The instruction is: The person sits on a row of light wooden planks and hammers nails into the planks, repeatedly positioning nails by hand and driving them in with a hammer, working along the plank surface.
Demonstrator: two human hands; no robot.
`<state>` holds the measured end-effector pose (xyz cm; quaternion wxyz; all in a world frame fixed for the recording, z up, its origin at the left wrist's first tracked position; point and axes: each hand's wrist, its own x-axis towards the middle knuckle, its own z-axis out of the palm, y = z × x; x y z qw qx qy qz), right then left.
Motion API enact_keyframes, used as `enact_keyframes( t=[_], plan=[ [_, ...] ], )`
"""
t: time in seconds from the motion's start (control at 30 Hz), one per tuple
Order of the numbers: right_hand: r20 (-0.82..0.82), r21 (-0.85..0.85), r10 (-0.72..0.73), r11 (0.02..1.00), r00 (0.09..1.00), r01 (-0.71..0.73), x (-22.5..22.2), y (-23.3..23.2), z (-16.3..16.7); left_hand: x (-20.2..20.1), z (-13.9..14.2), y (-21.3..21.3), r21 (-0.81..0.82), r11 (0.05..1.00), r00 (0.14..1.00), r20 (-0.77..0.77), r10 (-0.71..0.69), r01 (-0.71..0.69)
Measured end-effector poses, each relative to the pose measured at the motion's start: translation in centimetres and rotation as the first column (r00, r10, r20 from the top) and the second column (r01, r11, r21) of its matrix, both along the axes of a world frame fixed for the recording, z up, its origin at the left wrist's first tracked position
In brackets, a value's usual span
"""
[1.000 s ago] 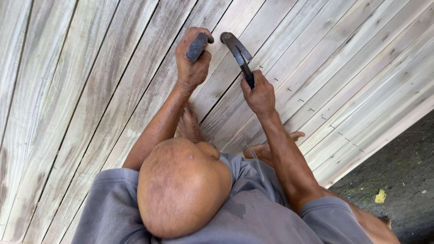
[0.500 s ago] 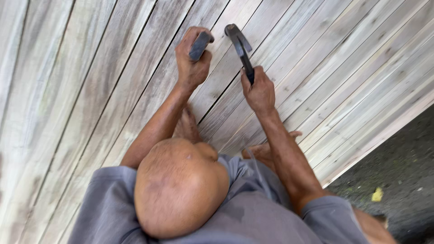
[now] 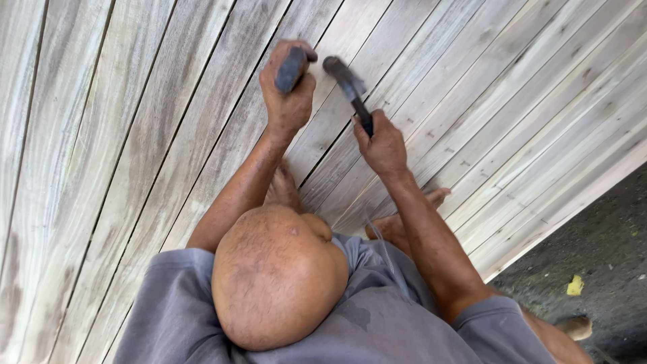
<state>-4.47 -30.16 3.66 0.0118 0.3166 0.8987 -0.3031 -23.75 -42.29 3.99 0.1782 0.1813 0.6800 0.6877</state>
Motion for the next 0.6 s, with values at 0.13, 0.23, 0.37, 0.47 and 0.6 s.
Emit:
enact_keyframes(
  t=[0.13, 0.23, 0.37, 0.47, 0.6],
  plan=[
    [-0.038, -0.119, -0.151, 0.982, 0.988, 0.146, 0.6, 0.8, 2.3, -0.4, -0.3, 1.4, 0.3, 0.954, 0.985, 0.165, -0.052, 0.0],
    [-0.075, -0.083, -0.234, 0.97, 0.969, 0.228, 0.5, 2.0, 3.9, -0.4, -0.7, 3.6, 0.374, 0.925, 0.982, 0.14, -0.125, 0.065],
    [-0.113, -0.008, -0.309, 0.951, 0.944, 0.31, 0.3, 4.5, 5.3, 0.3, -1.8, 7.2, 0.432, 0.895, 0.926, 0.285, -0.249, 0.107],
    [-0.14, -0.051, -0.344, 0.939, 0.928, 0.34, 0.3, 6.1, 5.9, 0.1, -3.6, 9.5, 0.353, 0.897, 0.959, -0.008, -0.282, 0.267],
    [-0.184, -0.072, -0.339, 0.941, 0.923, 0.331, 0.8, 6.5, 6.2, -0.9, -6.2, 11.3, 0.404, 0.884, 0.906, 0.239, -0.35, 0.235]
  ],
)
